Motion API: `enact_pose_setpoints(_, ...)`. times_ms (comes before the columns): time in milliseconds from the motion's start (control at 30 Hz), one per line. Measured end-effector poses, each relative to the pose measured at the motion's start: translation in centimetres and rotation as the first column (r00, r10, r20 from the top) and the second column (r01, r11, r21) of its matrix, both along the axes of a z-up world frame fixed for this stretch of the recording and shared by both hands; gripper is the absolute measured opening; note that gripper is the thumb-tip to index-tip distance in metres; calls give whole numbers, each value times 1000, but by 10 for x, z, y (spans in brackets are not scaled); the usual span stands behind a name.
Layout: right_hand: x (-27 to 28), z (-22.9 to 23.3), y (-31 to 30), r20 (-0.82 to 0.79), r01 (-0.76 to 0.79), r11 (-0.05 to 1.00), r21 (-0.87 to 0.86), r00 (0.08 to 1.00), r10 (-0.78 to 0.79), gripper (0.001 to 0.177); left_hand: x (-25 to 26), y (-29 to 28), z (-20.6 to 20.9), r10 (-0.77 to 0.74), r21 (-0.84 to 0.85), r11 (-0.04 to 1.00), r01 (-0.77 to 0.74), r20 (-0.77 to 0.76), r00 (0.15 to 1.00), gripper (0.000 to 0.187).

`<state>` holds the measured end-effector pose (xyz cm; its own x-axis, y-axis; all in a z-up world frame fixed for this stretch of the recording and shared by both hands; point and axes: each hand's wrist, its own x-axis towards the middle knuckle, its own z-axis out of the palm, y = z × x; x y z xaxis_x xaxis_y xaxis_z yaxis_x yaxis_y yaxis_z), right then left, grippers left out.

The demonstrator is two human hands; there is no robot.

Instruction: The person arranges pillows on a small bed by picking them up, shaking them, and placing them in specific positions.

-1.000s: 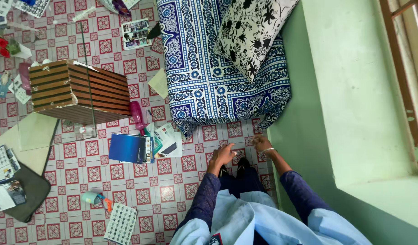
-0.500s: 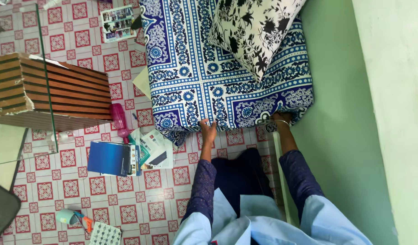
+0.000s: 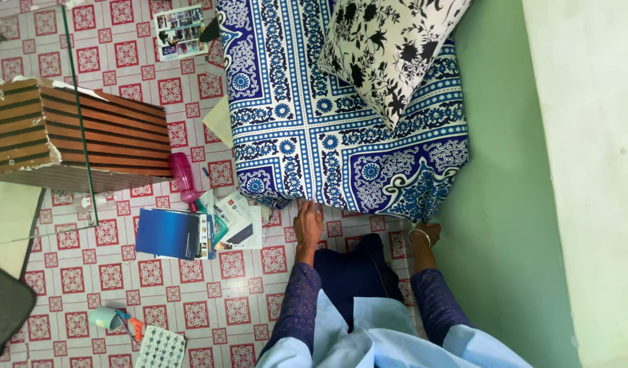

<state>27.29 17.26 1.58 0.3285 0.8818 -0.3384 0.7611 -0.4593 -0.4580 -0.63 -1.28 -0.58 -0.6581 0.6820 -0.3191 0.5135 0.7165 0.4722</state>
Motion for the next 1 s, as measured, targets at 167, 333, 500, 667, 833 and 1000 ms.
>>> enact_pose_setpoints(167,-40,-34,-12,-421,-466,827,316,712,562,12,-20,-16,-8,77,-175,982,-69,41,996,82)
enact_pose_setpoints(333,-147,-11,-20,-212,-807,582,100,554,805,5,-67,-9,7,23,-100,992,-81,-486,874,95)
enact_pose_setpoints(500,-212,17,37,162,-872,251,421,344,925,58,-120,-16,7,-211,-493,869,49,-279,937,102)
enact_pose_setpoints(667,-139,14,32,347,-924,247,292,343,873,72,-93,-101,25,243,-760,649,41,258,935,69)
enact_pose_setpoints(833,-56,61,-39,378,-901,313,-299,189,906,58,-24,-164,95,155,-715,697,53,222,963,59)
enact_pose_setpoints(1000,26,127,-93,-81,-728,285,-624,423,902,59,36,-152,182,140,-554,813,181,487,862,51)
